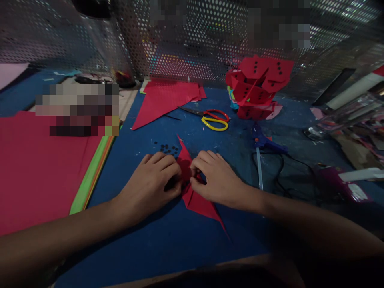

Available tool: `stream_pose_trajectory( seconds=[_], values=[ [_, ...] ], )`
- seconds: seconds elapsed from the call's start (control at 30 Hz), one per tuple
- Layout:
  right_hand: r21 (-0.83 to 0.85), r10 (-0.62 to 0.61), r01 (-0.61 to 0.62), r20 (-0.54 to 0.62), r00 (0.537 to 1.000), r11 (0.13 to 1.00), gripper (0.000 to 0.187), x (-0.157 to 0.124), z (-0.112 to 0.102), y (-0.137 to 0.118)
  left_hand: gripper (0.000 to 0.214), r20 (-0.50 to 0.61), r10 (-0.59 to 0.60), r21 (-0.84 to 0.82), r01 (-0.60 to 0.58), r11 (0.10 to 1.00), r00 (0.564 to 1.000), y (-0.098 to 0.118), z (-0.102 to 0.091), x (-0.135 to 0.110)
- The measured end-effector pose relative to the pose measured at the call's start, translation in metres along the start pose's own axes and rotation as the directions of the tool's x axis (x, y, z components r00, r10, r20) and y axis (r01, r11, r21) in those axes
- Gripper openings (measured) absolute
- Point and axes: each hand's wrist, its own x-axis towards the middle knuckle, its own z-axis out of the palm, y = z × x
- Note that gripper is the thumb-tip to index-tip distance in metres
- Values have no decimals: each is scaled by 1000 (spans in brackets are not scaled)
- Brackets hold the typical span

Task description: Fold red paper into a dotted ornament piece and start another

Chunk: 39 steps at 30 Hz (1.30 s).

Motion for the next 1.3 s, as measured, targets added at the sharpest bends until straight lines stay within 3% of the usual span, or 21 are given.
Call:
stream_pose_trajectory(
  seconds=[0.13, 0.4, 0.73, 1.3],
  values=[
    [-14, -5, 5, 0, 1000, 1000, 4, 0, 0, 1, 6, 12, 52, -9, -52, 999, 999, -2, 2, -2],
    [-2, -7, 7, -15, 1000, 1000, 4, 0, 3, 2, 15, -37, 328, 74, -325, 943, 944, -7, 0, -9],
    [-3, -2, 2, -22, 1000, 1000, 6, 0, 3, 2, 24, 47, 385, 159, -388, 908, 922, -6, -3, -8],
    [-7, -2, 2, -3, 1000, 1000, 3, 1, 1, 2, 25, 58, 355, 97, -359, 928, 933, -9, -7, -8]
  ],
)
